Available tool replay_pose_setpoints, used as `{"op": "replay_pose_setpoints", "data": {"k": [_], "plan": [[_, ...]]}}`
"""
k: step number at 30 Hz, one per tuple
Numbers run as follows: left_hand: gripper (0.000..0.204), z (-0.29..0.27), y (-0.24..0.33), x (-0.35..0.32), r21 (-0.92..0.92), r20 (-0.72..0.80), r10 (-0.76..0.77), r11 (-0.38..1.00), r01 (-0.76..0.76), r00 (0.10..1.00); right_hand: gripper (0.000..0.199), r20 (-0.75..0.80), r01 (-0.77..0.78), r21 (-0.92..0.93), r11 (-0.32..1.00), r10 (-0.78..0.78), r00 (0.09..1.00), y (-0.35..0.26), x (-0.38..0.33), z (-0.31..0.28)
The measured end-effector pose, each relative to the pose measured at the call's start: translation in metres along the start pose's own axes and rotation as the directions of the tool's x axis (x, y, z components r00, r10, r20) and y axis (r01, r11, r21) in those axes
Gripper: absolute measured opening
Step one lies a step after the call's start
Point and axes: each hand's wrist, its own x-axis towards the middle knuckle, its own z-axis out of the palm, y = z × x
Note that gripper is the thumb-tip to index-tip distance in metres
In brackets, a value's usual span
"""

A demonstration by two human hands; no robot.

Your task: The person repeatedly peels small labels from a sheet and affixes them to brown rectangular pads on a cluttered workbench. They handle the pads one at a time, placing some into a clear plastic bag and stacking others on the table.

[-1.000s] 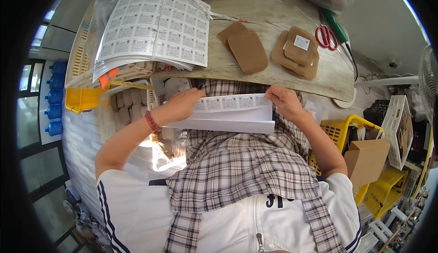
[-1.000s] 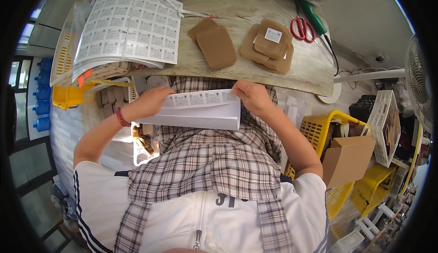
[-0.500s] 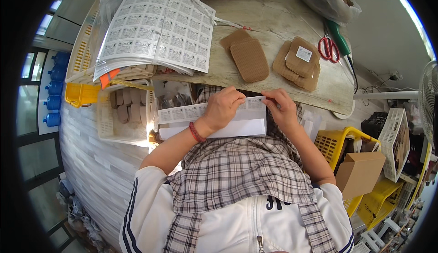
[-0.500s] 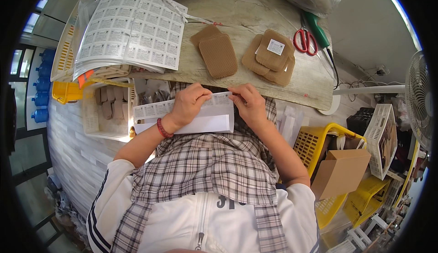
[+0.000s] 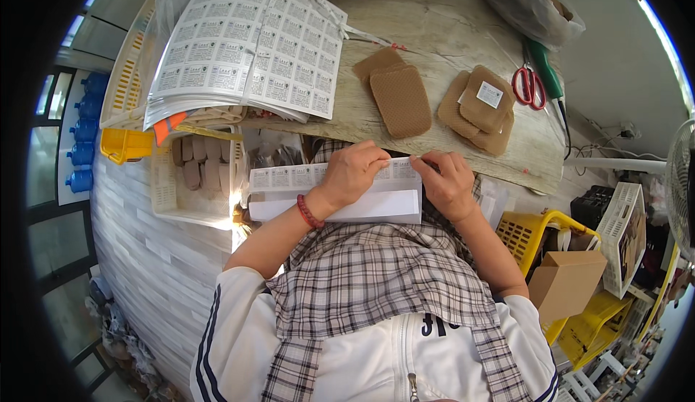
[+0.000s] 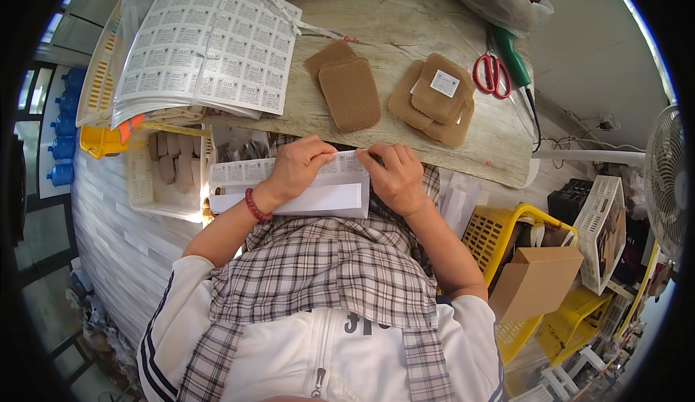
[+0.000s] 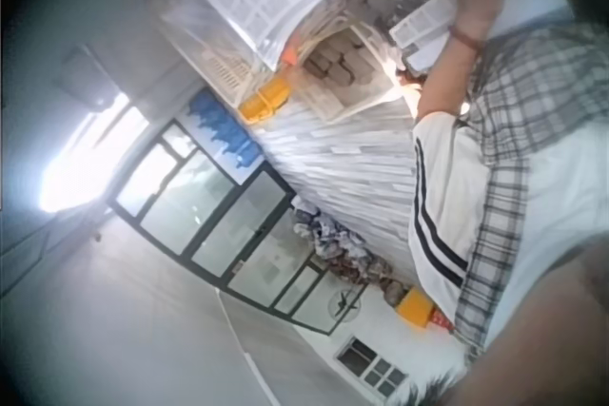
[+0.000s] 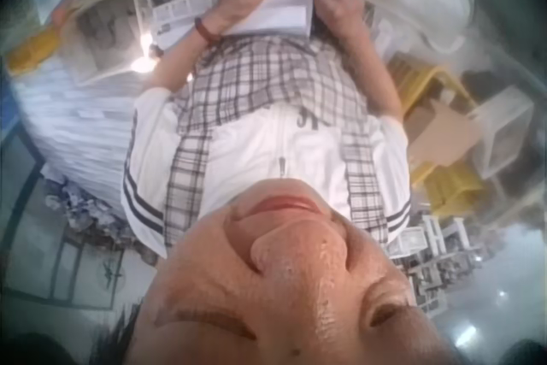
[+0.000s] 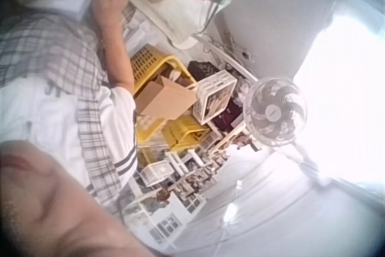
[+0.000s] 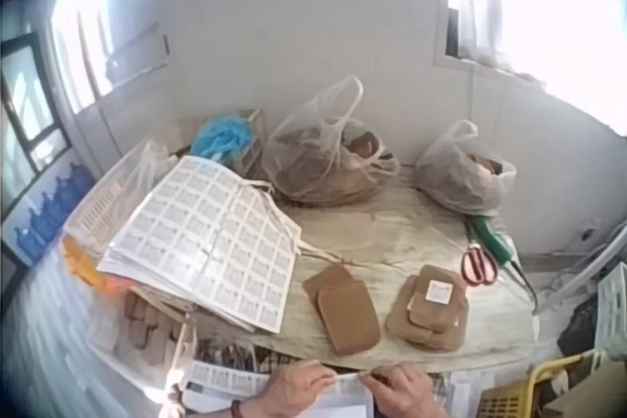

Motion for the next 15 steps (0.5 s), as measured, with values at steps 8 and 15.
{"op": "replay_pose_setpoints", "data": {"k": [8, 15], "plan": [[0.009, -0.005, 0.001, 0.003, 0.061, -0.022, 0.077, 0.995, -0.075, 0.997, 0.034, -0.012, -0.086, 0.087, 0.992, 0.088, 0.996, 0.004, -0.009, 0.011], [0.008, -0.007, 0.003, 0.007, 0.093, -0.022, 0.139, 0.986, -0.137, 0.990, 0.028, -0.035, -0.174, 0.135, 0.975, 0.181, 0.983, 0.002, -0.008, 0.016]]}}
